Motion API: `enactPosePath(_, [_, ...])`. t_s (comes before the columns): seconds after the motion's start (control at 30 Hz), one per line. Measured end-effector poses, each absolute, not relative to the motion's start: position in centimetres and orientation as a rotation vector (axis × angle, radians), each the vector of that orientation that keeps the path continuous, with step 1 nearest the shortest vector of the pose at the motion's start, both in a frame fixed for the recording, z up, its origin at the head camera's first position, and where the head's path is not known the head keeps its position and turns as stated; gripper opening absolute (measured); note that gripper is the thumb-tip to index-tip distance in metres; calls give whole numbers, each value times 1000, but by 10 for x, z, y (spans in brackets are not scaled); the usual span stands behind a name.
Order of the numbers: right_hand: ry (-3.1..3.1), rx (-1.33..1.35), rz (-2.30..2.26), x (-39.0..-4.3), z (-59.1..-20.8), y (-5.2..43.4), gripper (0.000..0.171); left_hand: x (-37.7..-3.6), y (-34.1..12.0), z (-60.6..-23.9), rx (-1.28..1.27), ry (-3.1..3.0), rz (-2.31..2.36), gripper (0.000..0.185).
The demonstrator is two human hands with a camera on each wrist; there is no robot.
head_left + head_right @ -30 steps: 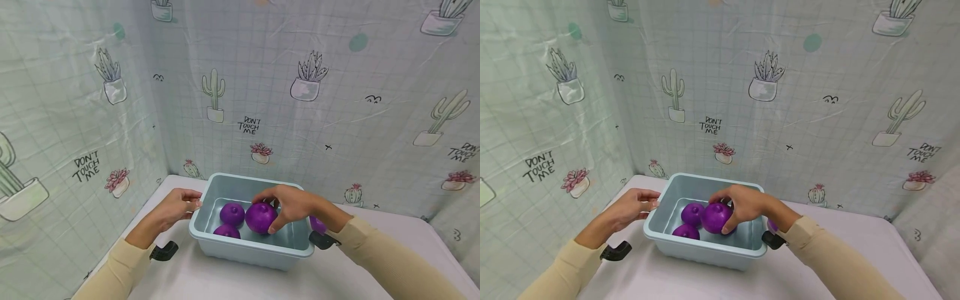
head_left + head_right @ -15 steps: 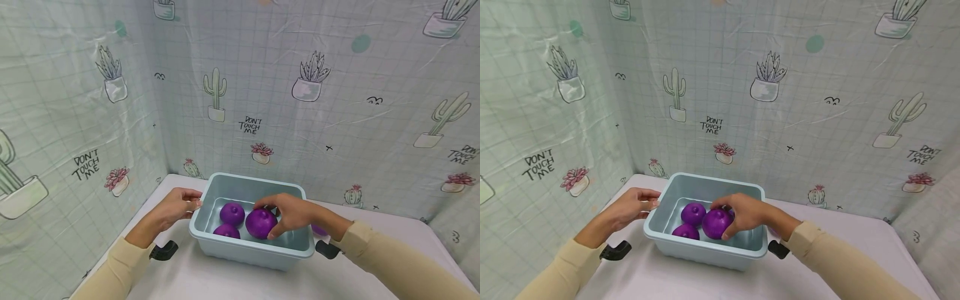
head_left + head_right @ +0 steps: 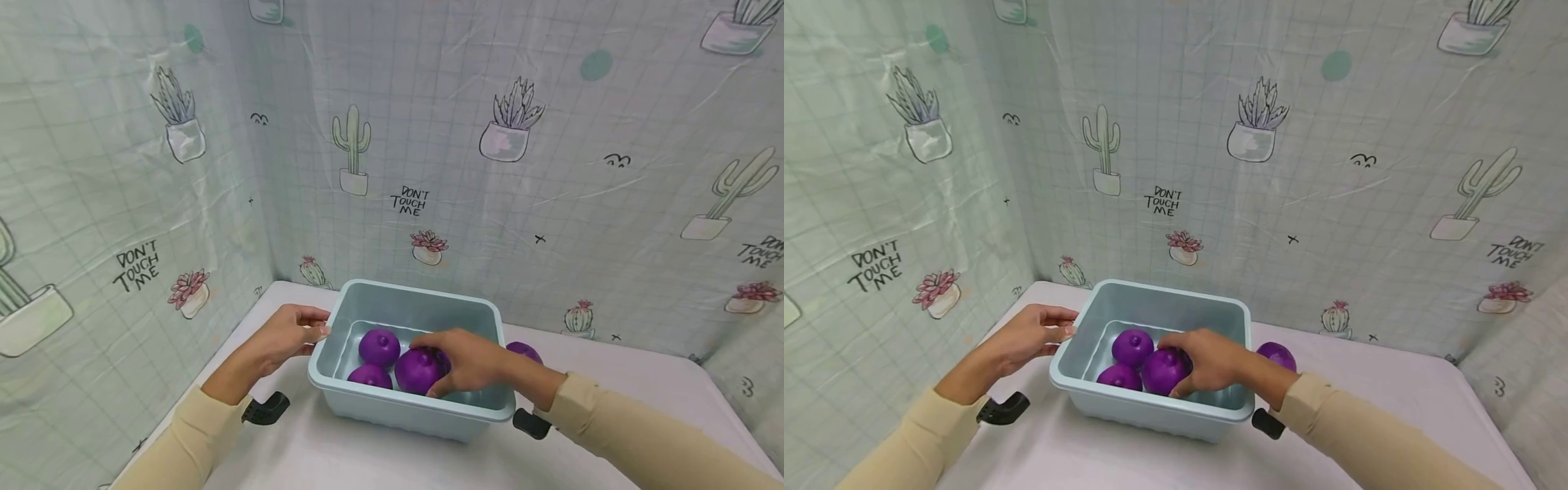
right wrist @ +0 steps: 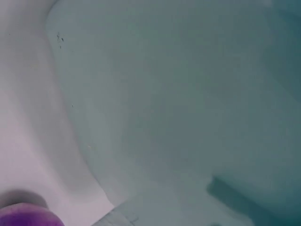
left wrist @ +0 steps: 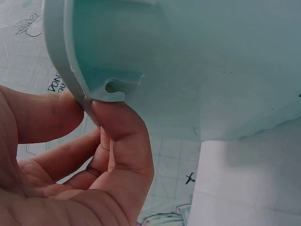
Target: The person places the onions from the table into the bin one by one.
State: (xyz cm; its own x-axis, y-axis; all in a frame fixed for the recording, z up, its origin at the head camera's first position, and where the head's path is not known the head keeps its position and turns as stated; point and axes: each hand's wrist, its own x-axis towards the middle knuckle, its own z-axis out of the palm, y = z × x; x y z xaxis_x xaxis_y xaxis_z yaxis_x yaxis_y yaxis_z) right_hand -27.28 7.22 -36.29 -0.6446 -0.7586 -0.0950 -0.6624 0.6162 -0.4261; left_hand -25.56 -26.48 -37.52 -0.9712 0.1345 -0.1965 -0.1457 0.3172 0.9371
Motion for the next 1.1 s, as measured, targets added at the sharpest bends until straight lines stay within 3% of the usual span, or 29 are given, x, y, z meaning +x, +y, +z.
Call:
enactPosePath(0.3, [2623, -1169, -447, -269, -370, 69, 70, -255, -264, -372, -9, 2345, 1704, 40])
enactPosePath(0.57, [2700, -1042, -570, -270, -352, 81, 81, -253, -264, -372, -27, 2364, 1681, 40])
enactPosePath(0.8, [2776, -891, -752, -273, -333, 123, 78, -253, -262, -371, -15, 2384, 1663, 41])
enactPosePath(1.1, [2949, -749, -886, -275, -342, 188, 71, -253, -263, -373, 0, 2408, 1634, 45])
